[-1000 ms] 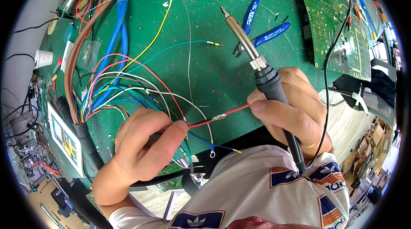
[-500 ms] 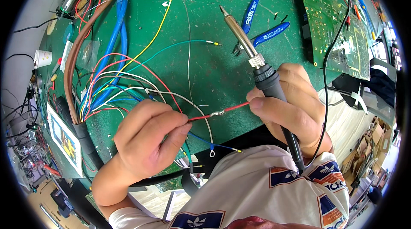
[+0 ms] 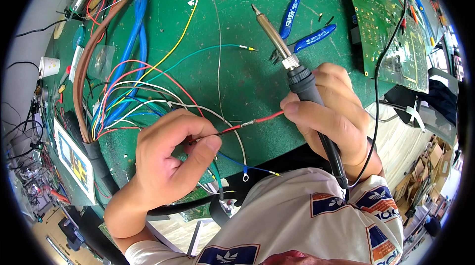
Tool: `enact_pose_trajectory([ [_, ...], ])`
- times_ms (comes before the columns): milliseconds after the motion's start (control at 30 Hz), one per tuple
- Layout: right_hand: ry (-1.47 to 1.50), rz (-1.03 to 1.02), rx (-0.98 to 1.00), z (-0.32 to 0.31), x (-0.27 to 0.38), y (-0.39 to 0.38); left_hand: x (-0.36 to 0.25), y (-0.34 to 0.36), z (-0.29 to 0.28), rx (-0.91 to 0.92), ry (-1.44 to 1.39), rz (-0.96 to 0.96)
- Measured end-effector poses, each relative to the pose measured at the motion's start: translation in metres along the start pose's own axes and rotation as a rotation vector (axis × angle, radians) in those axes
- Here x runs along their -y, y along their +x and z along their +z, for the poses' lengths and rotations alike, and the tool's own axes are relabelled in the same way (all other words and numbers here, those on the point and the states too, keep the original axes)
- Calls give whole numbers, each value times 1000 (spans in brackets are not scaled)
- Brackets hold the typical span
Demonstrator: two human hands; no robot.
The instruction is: The person solders two wires together using a soldering iron, then slides a heat-shrink tube over the joint and applies heat with a heat gun.
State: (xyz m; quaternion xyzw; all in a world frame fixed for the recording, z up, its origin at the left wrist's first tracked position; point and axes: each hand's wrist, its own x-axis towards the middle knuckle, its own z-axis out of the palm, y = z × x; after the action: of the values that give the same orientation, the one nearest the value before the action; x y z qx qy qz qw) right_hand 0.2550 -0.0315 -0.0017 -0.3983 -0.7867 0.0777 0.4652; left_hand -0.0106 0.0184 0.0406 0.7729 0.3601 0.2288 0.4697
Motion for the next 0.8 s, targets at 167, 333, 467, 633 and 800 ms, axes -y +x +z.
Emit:
enact_pose_trajectory([
  [167, 58, 40, -9, 5, -3, -3, 2, 0, 1, 15, -32, -56],
  [333, 93, 58, -32, 12, -8, -8, 2, 1, 2, 9, -33, -90],
  [467, 154, 68, -49, 7, -6, -7, 5, 2, 5, 6, -27, -86],
  [633, 401, 59, -88, -4, -13, -32, 8, 1, 7, -16, -8, -94],
  [800, 703, 216, -374, 13, 9, -61, 12, 2, 10, -43, 17, -120],
])
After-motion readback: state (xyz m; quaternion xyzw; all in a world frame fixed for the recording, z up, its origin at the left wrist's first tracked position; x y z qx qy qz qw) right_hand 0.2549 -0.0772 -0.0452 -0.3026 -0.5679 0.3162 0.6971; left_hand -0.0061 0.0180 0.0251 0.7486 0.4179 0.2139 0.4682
